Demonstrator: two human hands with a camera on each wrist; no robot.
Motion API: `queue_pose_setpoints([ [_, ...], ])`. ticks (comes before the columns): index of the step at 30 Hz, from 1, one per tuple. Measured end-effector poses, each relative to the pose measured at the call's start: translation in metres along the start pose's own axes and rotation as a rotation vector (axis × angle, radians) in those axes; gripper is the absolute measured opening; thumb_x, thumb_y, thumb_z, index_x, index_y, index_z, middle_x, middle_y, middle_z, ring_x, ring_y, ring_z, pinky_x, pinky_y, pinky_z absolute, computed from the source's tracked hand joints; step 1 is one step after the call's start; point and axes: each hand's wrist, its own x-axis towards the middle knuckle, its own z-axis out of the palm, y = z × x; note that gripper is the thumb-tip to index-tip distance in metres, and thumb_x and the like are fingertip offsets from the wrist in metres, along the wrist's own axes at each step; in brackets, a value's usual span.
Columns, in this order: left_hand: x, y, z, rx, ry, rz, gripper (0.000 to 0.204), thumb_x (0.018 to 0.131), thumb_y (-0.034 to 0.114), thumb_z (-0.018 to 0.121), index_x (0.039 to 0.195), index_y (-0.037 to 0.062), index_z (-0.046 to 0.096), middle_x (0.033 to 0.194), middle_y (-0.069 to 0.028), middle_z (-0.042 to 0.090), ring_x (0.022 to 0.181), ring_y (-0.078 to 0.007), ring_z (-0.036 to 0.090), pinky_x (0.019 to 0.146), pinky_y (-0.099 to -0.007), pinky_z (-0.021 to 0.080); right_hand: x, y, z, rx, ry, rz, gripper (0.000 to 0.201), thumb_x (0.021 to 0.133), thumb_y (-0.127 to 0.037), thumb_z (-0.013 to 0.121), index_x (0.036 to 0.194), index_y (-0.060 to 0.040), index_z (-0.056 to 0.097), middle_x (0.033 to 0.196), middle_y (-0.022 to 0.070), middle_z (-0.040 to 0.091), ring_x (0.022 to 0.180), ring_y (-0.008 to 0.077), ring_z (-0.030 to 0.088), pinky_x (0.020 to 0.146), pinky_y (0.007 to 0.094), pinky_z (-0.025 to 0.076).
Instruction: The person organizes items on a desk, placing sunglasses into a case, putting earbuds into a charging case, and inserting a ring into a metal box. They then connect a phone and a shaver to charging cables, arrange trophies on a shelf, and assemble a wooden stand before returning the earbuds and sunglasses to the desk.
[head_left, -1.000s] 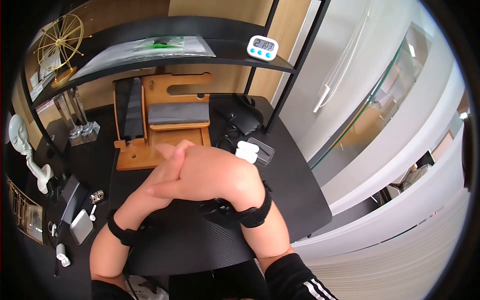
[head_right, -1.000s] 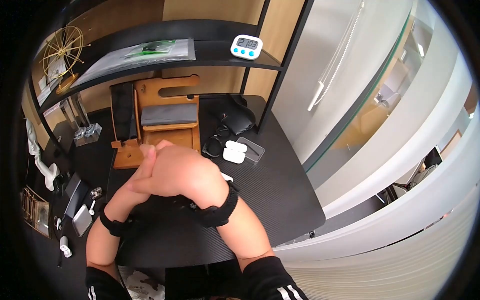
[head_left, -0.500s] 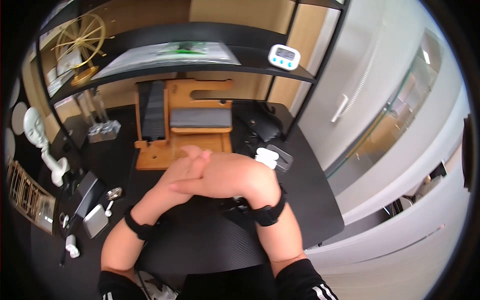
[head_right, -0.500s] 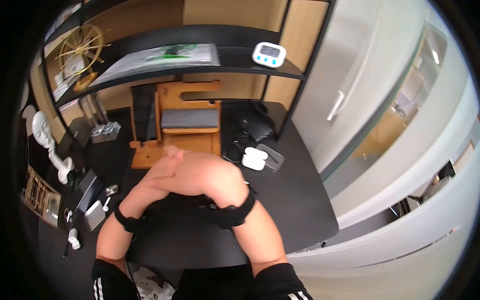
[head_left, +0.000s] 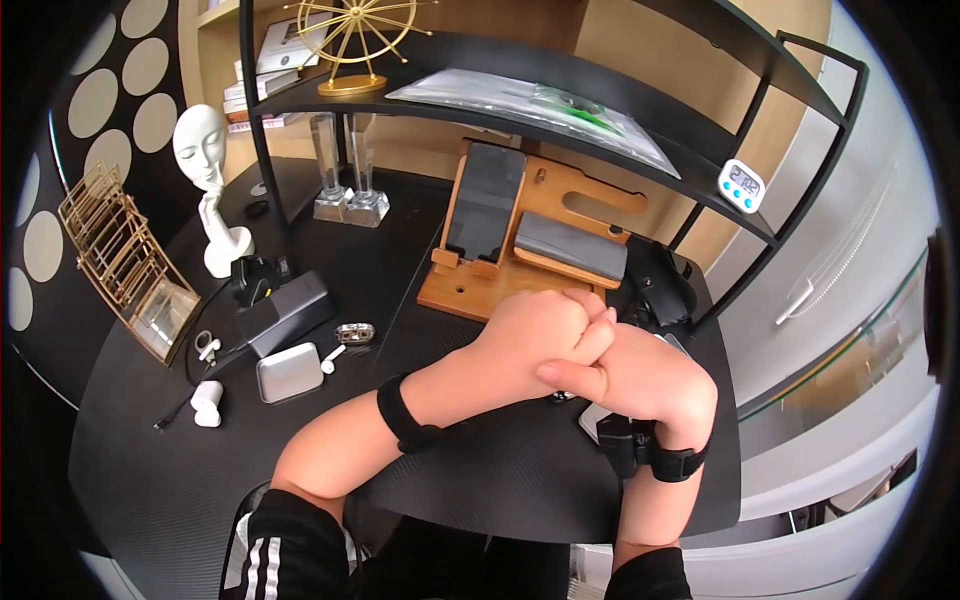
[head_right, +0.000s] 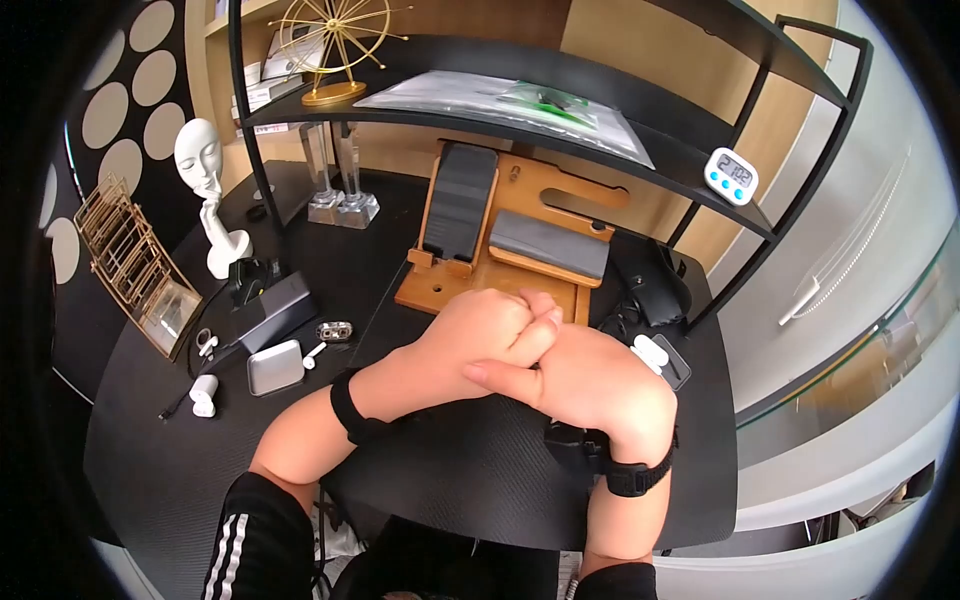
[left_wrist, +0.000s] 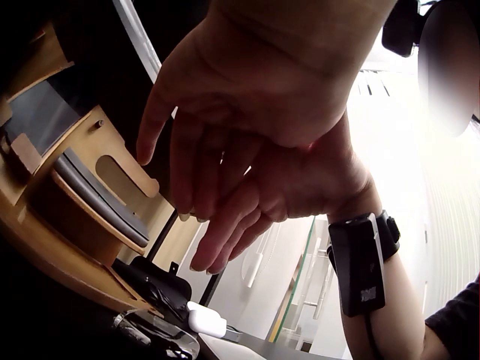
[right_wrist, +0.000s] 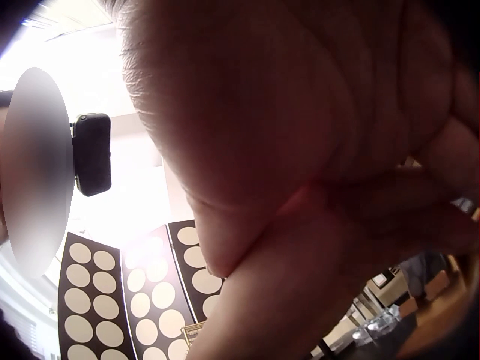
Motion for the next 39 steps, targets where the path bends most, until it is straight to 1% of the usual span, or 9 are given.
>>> queue_pose_setpoints([
  [2,0.0,0.002,-0.006,0.036,0.018,0.058,0.041,0.09,0.026,0.038,0.063,-0.0001,0.055,0.063,-0.0183,0.058,0.062,-0.0342,0.058,0.061,-0.0404,0.047,0.001,0.002,0.002,0.033,0.031,-0.041,0.079,0.077,-0.053,0.062,0.133,-0.0055,0.034,0.095,0.0161,0.065,0.09,0.031,0.062,0.077,0.0324,0.047],
  [6,-0.004,0.003,-0.016,0.2,0.125,0.259,0.044,0.092,0.026,0.041,0.057,0.0019,0.054,0.057,-0.0169,0.056,0.056,-0.0329,0.058,0.056,-0.0401,0.047,-0.001,-0.006,0.008,0.104,0.14,-0.158,0.083,0.077,-0.051,0.064,0.134,-0.001,0.031,0.095,0.0178,0.064,0.093,0.0319,0.061,0.079,0.0324,0.047],
  [8,-0.008,0.009,-0.027,0.21,0.114,0.222,0.043,0.091,0.025,0.042,0.057,0.0023,0.053,0.054,-0.016,0.054,0.054,-0.0321,0.057,0.053,-0.0397,0.046,0.001,-0.007,0.011,0.116,0.186,-0.182,0.093,0.072,-0.052,0.069,0.136,-0.0015,0.025,0.096,0.0216,0.063,0.092,0.0389,0.06,0.078,0.0366,0.048],
  [14,-0.024,0.032,-0.055,0.336,0.089,0.202,0.045,0.092,0.029,0.042,0.057,0.0029,0.054,0.051,-0.0155,0.052,0.051,-0.0309,0.057,0.049,-0.038,0.045,-0.003,-0.018,0.013,0.116,0.214,-0.34,0.091,0.07,-0.053,0.071,0.133,-0.0013,0.03,0.088,0.0215,0.063,0.086,0.0389,0.061,0.075,0.0369,0.049],
  [21,-0.029,0.047,-0.042,0.122,0.057,0.081,0.049,0.093,0.035,0.039,0.059,0.0033,0.057,0.058,-0.0163,0.057,0.055,-0.0323,0.059,0.054,-0.0377,0.047,-0.026,-0.028,0.0,-0.074,0.189,-0.234,0.089,0.068,-0.058,0.069,0.129,-0.0016,0.038,0.079,0.02,0.063,0.079,0.0372,0.062,0.069,0.0366,0.049],
  [23,-0.03,0.045,-0.03,0.087,0.067,0.114,0.05,0.094,0.036,0.037,0.063,0.0031,0.059,0.058,-0.0161,0.057,0.057,-0.0327,0.059,0.056,-0.0378,0.048,-0.037,-0.023,-0.002,-0.034,0.068,-0.154,0.088,0.068,-0.061,0.067,0.128,-0.0021,0.041,0.077,0.0189,0.064,0.076,0.0353,0.062,0.069,0.036,0.049],
  [24,-0.029,0.047,-0.027,0.058,-0.028,0.088,0.05,0.094,0.036,0.035,0.066,0.0032,0.061,0.059,-0.0163,0.058,0.058,-0.0328,0.06,0.057,-0.0379,0.048,-0.042,-0.02,-0.002,-0.015,0.056,-0.09,0.079,0.066,-0.057,0.072,0.122,-0.0063,0.05,0.076,0.0132,0.066,0.076,0.0325,0.063,0.069,0.0346,0.049],
  [26,-0.028,0.051,-0.026,-0.038,-0.166,0.005,0.053,0.095,0.039,0.032,0.071,0.002,0.062,0.062,-0.0172,0.059,0.061,-0.0332,0.06,0.06,-0.0389,0.048,-0.044,-0.017,-0.003,-0.019,0.067,-0.125,0.078,0.067,-0.056,0.072,0.123,-0.0069,0.05,0.078,0.0137,0.066,0.077,0.0323,0.063,0.069,0.0345,0.049],
  [39,-0.026,0.063,-0.012,-0.071,-0.24,-0.056,0.057,0.095,0.041,0.03,0.073,-0.0027,0.059,0.07,-0.0211,0.06,0.069,-0.0364,0.06,0.063,-0.0401,0.048,-0.065,-0.024,-0.011,-0.016,0.159,-0.165,0.074,0.062,-0.048,0.078,0.116,-0.0041,0.055,0.081,0.0164,0.065,0.079,0.0331,0.062,0.07,0.034,0.049],
])
